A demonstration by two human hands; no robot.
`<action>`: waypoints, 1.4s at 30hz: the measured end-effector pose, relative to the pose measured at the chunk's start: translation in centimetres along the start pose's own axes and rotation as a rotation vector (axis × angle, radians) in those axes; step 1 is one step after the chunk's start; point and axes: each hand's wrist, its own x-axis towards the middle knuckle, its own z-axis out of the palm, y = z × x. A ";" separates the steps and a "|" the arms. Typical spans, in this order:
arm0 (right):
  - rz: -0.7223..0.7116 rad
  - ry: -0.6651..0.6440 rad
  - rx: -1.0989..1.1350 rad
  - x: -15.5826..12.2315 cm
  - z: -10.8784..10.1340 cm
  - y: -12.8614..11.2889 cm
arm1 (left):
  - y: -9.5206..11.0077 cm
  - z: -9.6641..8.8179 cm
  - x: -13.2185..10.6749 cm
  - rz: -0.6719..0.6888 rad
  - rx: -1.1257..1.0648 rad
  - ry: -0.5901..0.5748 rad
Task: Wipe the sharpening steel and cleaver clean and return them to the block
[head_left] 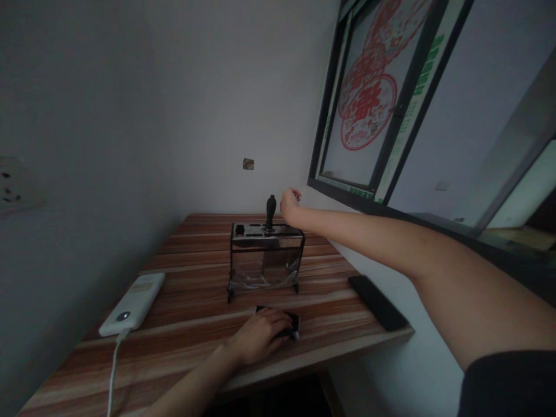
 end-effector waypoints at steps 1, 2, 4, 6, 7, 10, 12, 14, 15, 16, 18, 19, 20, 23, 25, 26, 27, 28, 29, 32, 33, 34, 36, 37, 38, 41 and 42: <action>0.054 -0.021 -0.035 -0.1 -0.1 -0.2 | 0.0 0.0 0.0 0.000 0.001 -0.001; 0.116 -0.042 -0.076 -0.2 -0.3 -0.5 | -0.1 0.1 0.0 -0.001 0.002 -0.001; 0.217 -0.081 -0.153 -0.3 -0.5 -0.9 | -0.1 0.1 0.0 -0.003 0.006 -0.005; 0.272 -0.110 -0.215 -0.5 -0.8 -1.3 | -0.1 0.1 0.0 -0.003 0.008 -0.007; 0.287 -0.121 -0.239 -0.7 -0.9 -1.4 | -0.1 0.1 0.0 -0.003 0.008 -0.008; 0.303 -0.136 -0.283 -1.0 -1.5 -1.6 | 0.1 -0.1 0.0 -0.005 0.002 -0.008; 0.296 -0.137 -0.293 -1.3 -1.9 -1.7 | 0.2 -0.2 0.0 -0.009 -0.007 -0.004; 0.280 -0.133 -0.291 -1.6 -2.4 -1.8 | 0.3 -0.3 0.0 -0.012 -0.017 -0.002; 0.271 -0.130 -0.287 -1.7 -2.6 -1.8 | 0.3 -0.3 0.0 -0.012 -0.020 0.000; 0.263 -0.126 -0.282 -1.8 -2.9 -1.9 | 0.3 -0.3 0.0 -0.012 -0.024 0.001; 0.246 -0.115 -0.269 -2.2 -3.6 -2.0 | 0.3 -0.2 0.0 -0.010 -0.030 0.005; 0.237 -0.110 -0.263 -2.5 -4.0 -2.1 | 0.3 -0.2 0.0 -0.008 -0.033 0.007; 0.225 -0.104 -0.258 -2.7 -4.4 -2.1 | 0.2 -0.2 0.0 -0.007 -0.037 0.009; 0.184 -0.091 -0.255 -3.8 -5.6 -2.2 | 0.2 -0.1 0.0 -0.011 -0.045 0.009; 0.157 -0.076 -0.258 -4.5 -6.4 -2.2 | 0.2 -0.1 0.0 -0.013 -0.048 0.009; 0.142 -0.063 -0.257 -4.9 -6.8 -2.1 | 0.1 0.0 0.0 -0.013 -0.048 0.010; 0.126 -0.045 -0.256 -5.3 -7.1 -2.1 | 0.1 0.0 0.0 -0.012 -0.048 0.010; 0.111 -0.026 -0.254 -5.6 -7.3 -2.1 | 0.0 0.1 0.0 -0.012 -0.047 0.011; 0.097 -0.005 -0.248 -6.0 -7.5 -2.1 | 0.0 0.2 0.0 -0.012 -0.045 0.011; 0.092 0.059 -0.236 -7.3 -7.9 -2.2 | -0.2 0.3 0.0 -0.009 -0.044 0.007; 0.100 0.083 -0.237 -7.8 -8.0 -2.3 | -0.2 0.4 0.0 -0.005 -0.044 0.008; 0.109 0.103 -0.239 -8.4 -8.0 -2.4 | -0.3 0.4 0.0 -0.001 -0.043 0.009; 0.130 0.140 -0.239 -9.7 -7.9 -2.7 | -0.4 0.4 0.0 0.003 -0.044 0.009; 0.140 0.162 -0.229 -10.3 -7.8 -2.8 | -0.4 0.4 0.0 0.003 -0.045 0.007; 0.151 0.186 -0.214 -11.0 -7.7 -2.9 | -0.4 0.4 0.0 0.003 -0.049 0.003; 0.182 0.286 -0.135 -13.3 -7.1 -3.0 | -0.3 0.3 0.0 0.003 -0.061 0.000; 0.192 0.321 -0.094 -14.1 -6.9 -3.0 | -0.2 0.3 0.0 0.003 -0.063 -0.002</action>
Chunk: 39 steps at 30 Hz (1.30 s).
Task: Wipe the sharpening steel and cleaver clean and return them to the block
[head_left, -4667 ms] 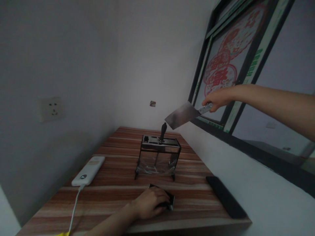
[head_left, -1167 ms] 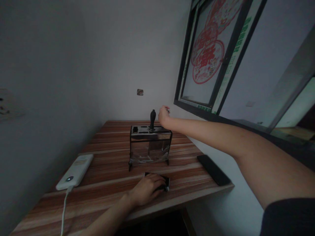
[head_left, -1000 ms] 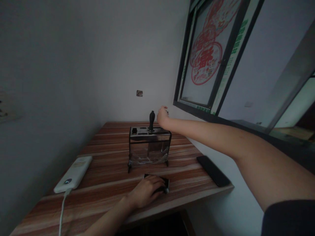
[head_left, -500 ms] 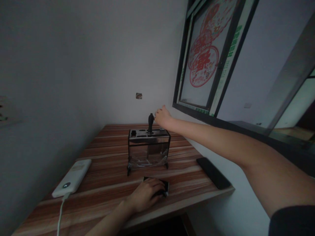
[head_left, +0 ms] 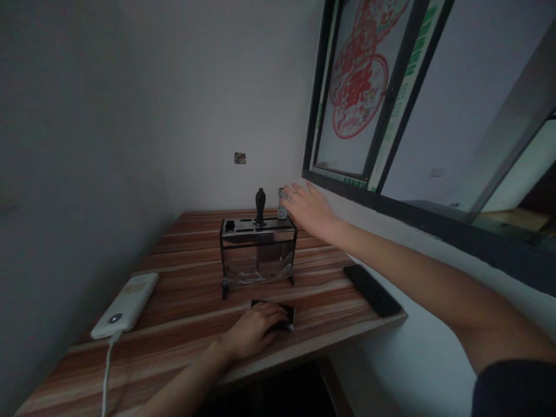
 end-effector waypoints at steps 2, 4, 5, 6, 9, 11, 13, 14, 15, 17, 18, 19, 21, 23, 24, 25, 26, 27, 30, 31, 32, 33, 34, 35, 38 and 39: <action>0.050 0.045 0.106 -2.1 0.0 0.2 | 0.1 -0.1 0.0 -0.004 -0.001 -0.010; 0.117 0.065 0.252 -4.9 0.1 0.0 | 0.1 -0.1 -0.1 -0.011 -0.002 -0.019; 0.169 0.077 0.343 -6.7 0.3 -0.4 | 0.2 -0.2 -0.1 -0.014 -0.005 -0.019; 0.232 0.092 0.447 -8.6 0.5 -1.1 | 0.2 -0.2 -0.1 -0.016 -0.008 -0.014; 0.448 0.114 0.838 -14.8 1.6 -4.8 | 0.3 -0.2 -0.2 -0.020 -0.016 -0.002; 0.604 0.112 1.079 -18.3 2.8 -7.7 | 0.4 -0.2 -0.2 -0.032 -0.018 -0.008; 0.695 0.070 1.277 -20.4 4.2 -10.1 | 0.6 -0.2 -0.2 -0.048 -0.017 -0.009; 0.704 0.046 1.347 -20.8 4.9 -10.8 | 0.7 -0.2 -0.3 -0.057 -0.014 -0.010; 0.684 0.017 1.398 -20.8 5.5 -11.2 | 0.9 -0.2 -0.3 -0.065 -0.009 -0.015; 0.654 -0.014 1.466 -20.0 6.7 -11.0 | 1.1 -0.2 -0.5 -0.078 -0.002 -0.045; 0.644 -0.013 1.491 -19.2 7.2 -10.5 | 1.3 -0.2 -0.6 -0.082 -0.001 -0.071; 0.646 0.005 1.515 -18.4 7.8 -9.9 | 1.5 -0.2 -0.7 -0.083 -0.002 -0.099; 0.628 0.054 1.589 -16.8 9.0 -8.7 | 1.8 -0.2 -0.9 -0.080 -0.012 -0.142; 0.608 0.077 1.681 -15.5 10.3 -7.8 | 2.1 -0.3 -1.1 -0.083 -0.024 -0.159; 0.606 0.093 1.721 -14.9 11.0 -7.5 | 2.2 -0.4 -1.1 -0.093 -0.028 -0.145; 0.609 0.110 1.752 -14.4 11.7 -7.2 | 2.2 -0.6 -1.2 -0.109 -0.030 -0.108; 0.624 0.136 1.772 -13.9 12.4 -6.9 | 2.1 -1.0 -1.4 -0.132 -0.032 -0.039; 0.645 0.164 1.784 -13.5 13.2 -6.7 | 1.7 -1.5 -1.5 -0.161 -0.033 0.067; 0.730 0.247 1.779 -11.9 15.5 -5.9 | -0.3 -3.6 -2.1 -0.248 -0.030 0.562; 0.739 0.269 1.768 -11.3 16.2 -5.6 | -1.3 -4.4 -2.3 -0.274 -0.019 0.765; 0.728 0.285 1.763 -10.8 16.9 -5.3 | -2.5 -5.3 -2.5 -0.296 -0.026 0.910; 0.700 0.286 1.766 -10.2 17.5 -5.1 | -3.8 -6.1 -2.7 -0.316 -0.064 1.023; 0.657 0.267 1.785 -9.6 18.0 -5.0 | -5.0 -6.9 -2.9 -0.346 -0.123 1.073; 0.613 0.235 1.814 -9.1 18.5 -4.9 | -6.3 -7.5 -3.0 -0.374 -0.193 1.058; 0.515 0.126 1.920 -7.8 19.5 -4.9 | -9.4 -8.9 -3.0 -0.423 -0.463 0.883; 0.499 0.106 1.951 -7.4 19.7 -4.9 | -10.1 -9.2 -3.0 -0.421 -0.533 0.800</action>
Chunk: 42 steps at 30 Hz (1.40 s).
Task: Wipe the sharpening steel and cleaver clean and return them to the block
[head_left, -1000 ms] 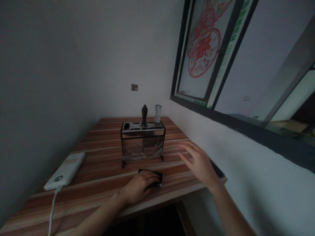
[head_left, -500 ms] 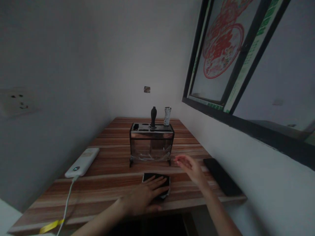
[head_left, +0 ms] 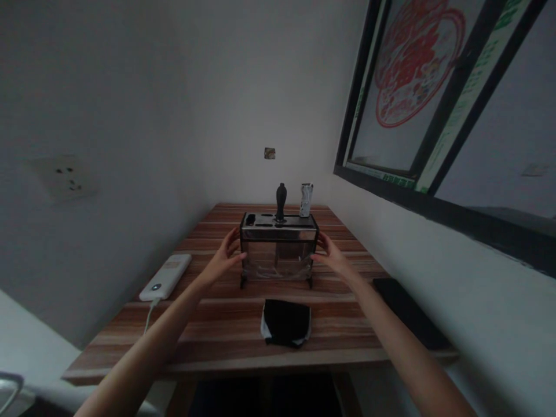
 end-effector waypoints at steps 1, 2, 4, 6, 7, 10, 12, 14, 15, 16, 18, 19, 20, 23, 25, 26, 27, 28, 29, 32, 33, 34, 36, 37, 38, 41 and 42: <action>0.007 -0.021 0.022 0.3 0.1 0.1 | -0.3 -0.2 0.5 -0.027 -0.022 -0.062; 0.010 -0.043 0.041 0.5 0.2 0.2 | -0.4 -0.4 0.9 -0.044 -0.034 -0.111; 0.008 -0.083 0.070 0.8 0.3 0.2 | -0.5 -0.6 1.5 -0.057 -0.035 -0.150; 0.002 -0.122 0.086 1.1 0.2 0.2 | -0.4 -0.7 1.9 -0.067 -0.038 -0.179; 0.004 -0.136 0.094 1.2 0.1 0.2 | -0.4 -0.8 2.1 -0.072 -0.040 -0.188; 0.039 -0.160 0.124 1.6 -0.1 0.4 | -0.3 -1.1 2.2 -0.083 -0.042 -0.194; 0.060 -0.151 0.140 1.8 -0.2 0.5 | -0.3 -1.1 2.2 -0.087 -0.043 -0.185; 0.059 -0.133 0.144 1.9 -0.2 0.7 | -0.4 -1.1 2.2 -0.091 -0.045 -0.173; 0.053 -0.120 0.143 2.0 -0.1 0.8 | -0.4 -1.1 2.2 -0.092 -0.046 -0.168; 0.045 -0.106 0.142 2.0 -0.1 0.9 | -0.3 -1.1 2.2 -0.093 -0.048 -0.163; 0.029 -0.075 0.141 2.0 0.0 1.0 | -0.3 -1.0 2.3 -0.092 -0.053 -0.155; 0.022 -0.060 0.140 2.1 0.0 1.1 | -0.2 -0.9 2.3 -0.091 -0.056 -0.150; 0.018 -0.048 0.139 2.2 0.0 1.1 | -0.2 -0.8 2.4 -0.090 -0.059 -0.145; 0.009 -0.035 0.137 2.5 -0.3 0.9 | 0.0 -0.4 2.8 -0.081 -0.074 -0.125; 0.008 -0.036 0.135 2.7 -0.8 0.5 | 0.3 0.0 3.2 -0.071 -0.085 -0.113; 0.009 -0.037 0.133 2.8 -1.2 0.2 | 0.5 0.2 3.4 -0.066 -0.091 -0.112; 0.011 -0.037 0.129 2.9 -1.7 -0.1 | 0.7 0.5 3.6 -0.062 -0.097 -0.113; 0.012 -0.035 0.124 2.9 -2.2 -0.4 | 1.0 0.9 3.8 -0.059 -0.103 -0.116; 0.014 -0.033 0.118 2.9 -2.7 -0.7 | 1.1 1.3 4.1 -0.058 -0.109 -0.121; 0.021 -0.027 0.096 2.7 -4.7 -1.5 | 1.5 2.8 4.9 -0.054 -0.131 -0.145; 0.027 -0.025 0.088 2.6 -5.4 -1.8 | 1.5 3.4 5.2 -0.051 -0.139 -0.155; 0.037 -0.022 0.081 2.4 -6.1 -2.0 | 1.5 4.0 5.4 -0.046 -0.147 -0.164; 0.061 -0.011 0.068 2.0 -7.5 -2.3 | 1.4 5.4 6.0 -0.033 -0.165 -0.186; 0.073 -0.004 0.062 1.7 -8.2 -2.5 | 1.3 6.1 6.2 -0.026 -0.174 -0.196; 0.084 0.004 0.058 1.5 -8.8 -2.6 | 1.2 6.9 6.5 -0.019 -0.183 -0.206; 0.101 0.030 0.051 0.8 -10.8 -2.7 | 0.9 9.1 7.0 -0.001 -0.204 -0.227; 0.106 0.036 0.050 0.6 -11.4 -2.7 | 0.8 9.8 7.1 0.004 -0.211 -0.235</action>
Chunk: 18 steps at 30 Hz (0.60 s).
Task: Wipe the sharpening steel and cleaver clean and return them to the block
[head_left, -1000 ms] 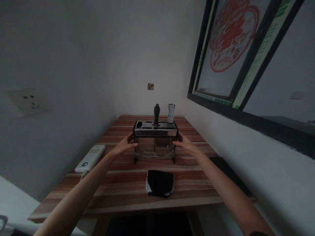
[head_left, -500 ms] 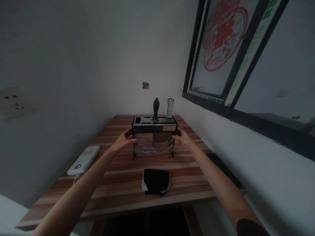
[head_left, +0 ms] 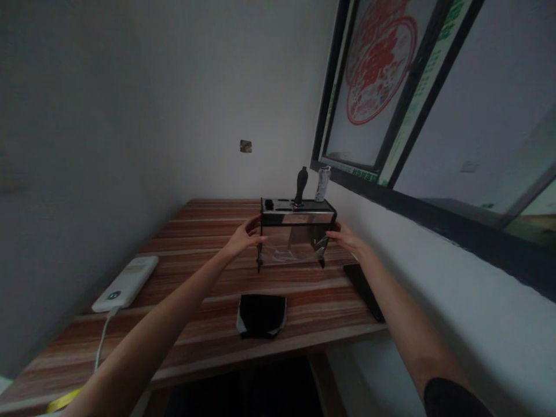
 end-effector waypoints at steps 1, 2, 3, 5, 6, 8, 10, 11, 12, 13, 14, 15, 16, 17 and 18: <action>0.006 0.005 -0.002 -0.2 -0.6 0.0 | -0.3 0.6 0.3 0.004 -0.006 -0.009; 0.013 0.008 -0.003 -0.3 -1.2 0.0 | -0.5 1.1 0.5 0.008 -0.011 -0.018; 0.020 0.009 -0.005 -0.5 -1.8 0.1 | -0.8 1.6 0.8 0.011 -0.016 -0.027; 0.035 0.009 -0.009 -0.8 -2.9 0.2 | -1.4 2.5 1.2 0.015 -0.022 -0.040; 0.041 0.009 -0.011 -0.9 -3.3 0.2 | -1.6 2.9 1.4 0.015 -0.023 -0.044; 0.052 0.008 -0.015 -1.2 -4.1 0.4 | -2.1 3.4 1.7 0.012 -0.020 -0.050; 0.060 0.007 -0.017 -1.5 -4.7 0.8 | -2.4 3.8 1.8 0.007 -0.012 -0.057; 0.062 0.008 -0.016 -1.6 -4.9 1.0 | -2.5 4.0 1.9 0.004 -0.008 -0.061; 0.063 0.009 -0.015 -1.7 -5.1 1.2 | -2.5 4.1 1.9 0.001 -0.003 -0.065; 0.065 0.010 -0.014 -1.7 -5.2 1.4 | -2.6 4.1 1.9 0.000 0.001 -0.069; 0.066 0.011 -0.013 -1.8 -5.4 1.6 | -2.6 4.2 1.9 -0.002 0.004 -0.071; 0.069 0.011 -0.012 -1.8 -5.5 1.7 | -2.5 4.2 1.8 -0.003 0.008 -0.071; 0.072 0.009 -0.011 -1.9 -5.5 1.9 | -2.5 4.3 1.8 -0.004 0.011 -0.070; 0.077 0.006 -0.010 -1.9 -5.6 2.0 | -2.5 4.3 1.7 -0.006 0.014 -0.069; 0.081 0.003 -0.009 -1.9 -5.6 2.1 | -2.5 4.3 1.7 -0.007 0.016 -0.067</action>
